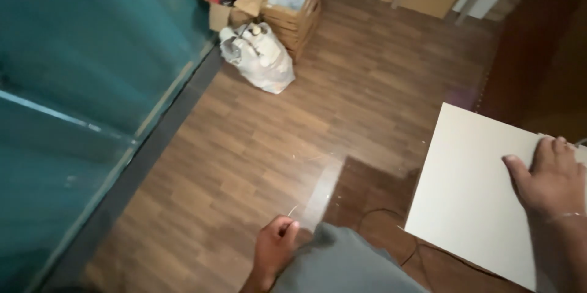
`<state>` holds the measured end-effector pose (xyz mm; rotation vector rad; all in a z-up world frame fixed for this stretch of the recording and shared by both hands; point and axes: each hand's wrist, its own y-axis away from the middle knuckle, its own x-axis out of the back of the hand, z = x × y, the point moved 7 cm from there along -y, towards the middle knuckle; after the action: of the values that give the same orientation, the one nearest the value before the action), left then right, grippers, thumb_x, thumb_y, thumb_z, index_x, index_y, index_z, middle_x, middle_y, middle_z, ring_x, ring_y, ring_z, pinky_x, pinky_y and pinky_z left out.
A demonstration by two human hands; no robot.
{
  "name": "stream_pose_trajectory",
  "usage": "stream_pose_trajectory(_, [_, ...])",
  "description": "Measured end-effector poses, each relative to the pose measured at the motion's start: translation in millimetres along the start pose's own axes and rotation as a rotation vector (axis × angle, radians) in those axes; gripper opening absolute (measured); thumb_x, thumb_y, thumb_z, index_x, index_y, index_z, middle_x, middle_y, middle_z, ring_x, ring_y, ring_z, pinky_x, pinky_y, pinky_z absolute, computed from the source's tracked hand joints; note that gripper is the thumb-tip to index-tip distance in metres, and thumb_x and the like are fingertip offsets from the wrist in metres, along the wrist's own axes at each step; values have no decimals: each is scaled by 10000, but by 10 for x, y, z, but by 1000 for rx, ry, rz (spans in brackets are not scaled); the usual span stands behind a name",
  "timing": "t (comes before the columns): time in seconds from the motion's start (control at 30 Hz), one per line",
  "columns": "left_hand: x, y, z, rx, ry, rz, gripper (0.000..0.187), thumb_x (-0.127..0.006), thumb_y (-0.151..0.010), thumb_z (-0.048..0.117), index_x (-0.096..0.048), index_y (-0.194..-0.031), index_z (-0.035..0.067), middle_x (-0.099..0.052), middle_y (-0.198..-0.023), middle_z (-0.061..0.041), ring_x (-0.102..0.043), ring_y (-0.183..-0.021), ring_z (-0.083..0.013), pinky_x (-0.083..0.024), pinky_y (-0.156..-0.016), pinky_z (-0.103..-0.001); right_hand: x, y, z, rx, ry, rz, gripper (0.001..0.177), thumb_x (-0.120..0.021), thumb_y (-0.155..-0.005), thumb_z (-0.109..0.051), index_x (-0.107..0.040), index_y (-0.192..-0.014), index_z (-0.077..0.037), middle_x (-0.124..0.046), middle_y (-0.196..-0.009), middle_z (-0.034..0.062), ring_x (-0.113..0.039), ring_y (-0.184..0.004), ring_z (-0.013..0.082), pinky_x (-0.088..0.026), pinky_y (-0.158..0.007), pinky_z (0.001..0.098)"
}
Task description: Applying heat-activated edge banding to a board using an iron and trimming the excess with a utility knife
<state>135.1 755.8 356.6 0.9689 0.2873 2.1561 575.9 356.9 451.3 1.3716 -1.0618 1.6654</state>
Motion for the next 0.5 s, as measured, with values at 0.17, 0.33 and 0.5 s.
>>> stream_pose_trajectory(0.17, [309,-798,-219,-182,3,-45,319,-689,-827,502,-746,-788,191,-683,-672,-2,-616,-660,-129,-511,-653,-313,-54,-25,-216,27,-79,-20,689,-548,-924,-535,-532,-1333,19,-539,-1475,233,-473,-1399,395,-388,-1101,515])
stream_pose_trajectory(0.33, [324,-2083,-776,-145,-125,-160,289,-676,-827,435,-810,-844,180,-785,-772,8,-705,-763,-148,-544,-766,-311,-65,478,-271,-191,-68,-42,864,-464,-939,-592,-427,-1530,36,-402,-1616,289,-364,-1501,406,-293,-1168,575])
stream_pose_trajectory(0.5, [235,-3479,-856,-202,102,-290,267,-764,-854,322,-832,-918,72,-752,-630,-75,-631,-572,-126,-505,-573,-256,182,921,-289,-693,-116,-193,699,-471,-968,-563,-498,-1341,27,-411,-1586,284,-402,-1422,458,-327,-1110,592])
